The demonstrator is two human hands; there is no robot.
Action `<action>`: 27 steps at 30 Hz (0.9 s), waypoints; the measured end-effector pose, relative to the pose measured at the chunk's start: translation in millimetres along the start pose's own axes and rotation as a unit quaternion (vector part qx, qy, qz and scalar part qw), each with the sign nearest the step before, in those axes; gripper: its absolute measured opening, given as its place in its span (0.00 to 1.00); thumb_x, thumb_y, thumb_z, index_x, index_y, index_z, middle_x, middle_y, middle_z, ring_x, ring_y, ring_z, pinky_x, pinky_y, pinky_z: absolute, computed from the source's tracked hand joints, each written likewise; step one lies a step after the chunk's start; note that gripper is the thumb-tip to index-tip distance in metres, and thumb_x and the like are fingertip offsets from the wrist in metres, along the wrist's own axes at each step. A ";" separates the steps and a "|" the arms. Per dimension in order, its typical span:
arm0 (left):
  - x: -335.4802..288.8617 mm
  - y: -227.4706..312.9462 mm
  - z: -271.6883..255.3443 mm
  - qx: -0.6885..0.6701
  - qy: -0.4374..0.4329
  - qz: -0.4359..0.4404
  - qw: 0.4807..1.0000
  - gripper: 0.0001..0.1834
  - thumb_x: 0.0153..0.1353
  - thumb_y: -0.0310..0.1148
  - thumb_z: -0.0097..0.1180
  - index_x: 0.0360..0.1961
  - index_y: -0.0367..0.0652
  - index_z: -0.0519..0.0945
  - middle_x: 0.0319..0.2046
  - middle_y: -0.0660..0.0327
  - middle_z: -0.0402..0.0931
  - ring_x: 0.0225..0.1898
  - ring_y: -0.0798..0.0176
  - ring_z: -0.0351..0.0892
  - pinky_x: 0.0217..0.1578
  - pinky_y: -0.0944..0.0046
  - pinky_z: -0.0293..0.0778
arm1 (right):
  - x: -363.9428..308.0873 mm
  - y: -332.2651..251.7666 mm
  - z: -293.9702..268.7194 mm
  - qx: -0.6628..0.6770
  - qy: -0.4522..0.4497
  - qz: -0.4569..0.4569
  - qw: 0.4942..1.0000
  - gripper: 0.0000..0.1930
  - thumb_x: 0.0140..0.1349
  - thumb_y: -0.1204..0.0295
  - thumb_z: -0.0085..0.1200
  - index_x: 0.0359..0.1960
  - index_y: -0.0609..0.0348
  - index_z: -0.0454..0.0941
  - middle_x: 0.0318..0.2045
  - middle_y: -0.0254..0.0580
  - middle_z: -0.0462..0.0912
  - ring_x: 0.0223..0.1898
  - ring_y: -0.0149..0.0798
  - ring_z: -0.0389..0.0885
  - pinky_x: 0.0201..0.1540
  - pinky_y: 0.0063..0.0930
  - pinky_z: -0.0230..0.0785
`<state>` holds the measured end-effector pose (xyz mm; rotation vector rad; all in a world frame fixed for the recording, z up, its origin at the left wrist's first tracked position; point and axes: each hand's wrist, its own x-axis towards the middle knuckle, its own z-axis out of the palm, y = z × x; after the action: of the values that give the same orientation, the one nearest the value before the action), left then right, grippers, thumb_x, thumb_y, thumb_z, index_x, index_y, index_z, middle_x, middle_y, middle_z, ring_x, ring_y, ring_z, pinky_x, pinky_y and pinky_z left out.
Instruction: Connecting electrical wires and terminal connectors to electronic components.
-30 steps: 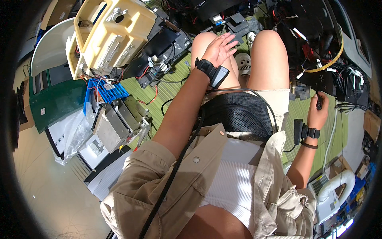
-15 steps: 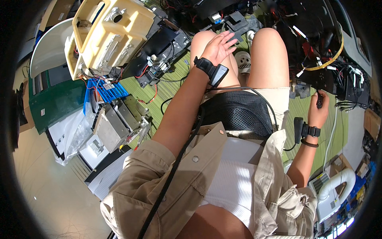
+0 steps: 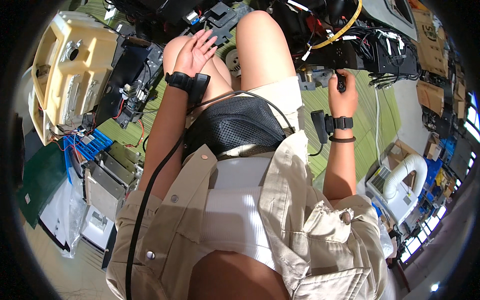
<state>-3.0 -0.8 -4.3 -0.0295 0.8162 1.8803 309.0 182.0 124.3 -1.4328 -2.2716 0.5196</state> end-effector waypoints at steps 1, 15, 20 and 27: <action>-0.2 0.4 1.8 -0.002 0.001 0.000 1.000 0.22 0.63 0.37 0.40 0.56 0.38 0.58 0.59 0.53 0.55 0.58 0.50 0.58 0.54 0.53 0.59 | 0.5 0.7 -0.1 -0.007 0.002 -0.005 1.000 0.12 0.53 0.65 0.51 0.38 0.54 0.73 0.31 0.43 0.79 0.33 0.42 0.78 0.36 0.30 0.68; -1.7 1.5 4.9 0.034 0.003 0.004 0.999 0.23 0.65 0.37 0.33 0.58 0.39 0.55 0.60 0.53 0.55 0.59 0.52 0.57 0.55 0.55 0.59 | 1.7 -3.3 -0.7 0.012 -0.006 -0.005 1.000 0.12 0.53 0.66 0.51 0.37 0.56 0.74 0.30 0.44 0.79 0.31 0.41 0.78 0.35 0.29 0.68; -1.9 1.3 4.6 0.034 0.002 0.005 0.999 0.22 0.65 0.37 0.33 0.58 0.39 0.55 0.60 0.53 0.55 0.59 0.52 0.57 0.55 0.55 0.58 | 2.7 0.5 0.5 0.008 0.001 -0.012 1.000 0.12 0.53 0.66 0.51 0.37 0.56 0.74 0.29 0.44 0.79 0.31 0.41 0.78 0.35 0.29 0.68; -1.0 0.3 1.9 0.027 0.001 0.007 1.000 0.22 0.64 0.37 0.34 0.57 0.39 0.56 0.60 0.53 0.55 0.59 0.51 0.57 0.55 0.54 0.59 | 2.3 -5.4 -2.5 0.056 0.002 -0.010 0.998 0.11 0.54 0.68 0.51 0.37 0.57 0.74 0.27 0.41 0.78 0.29 0.37 0.77 0.34 0.27 0.67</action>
<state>-2.2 -0.7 -2.3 0.0087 0.8699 1.8697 305.3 182.1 129.4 -1.3525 -2.2147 0.6280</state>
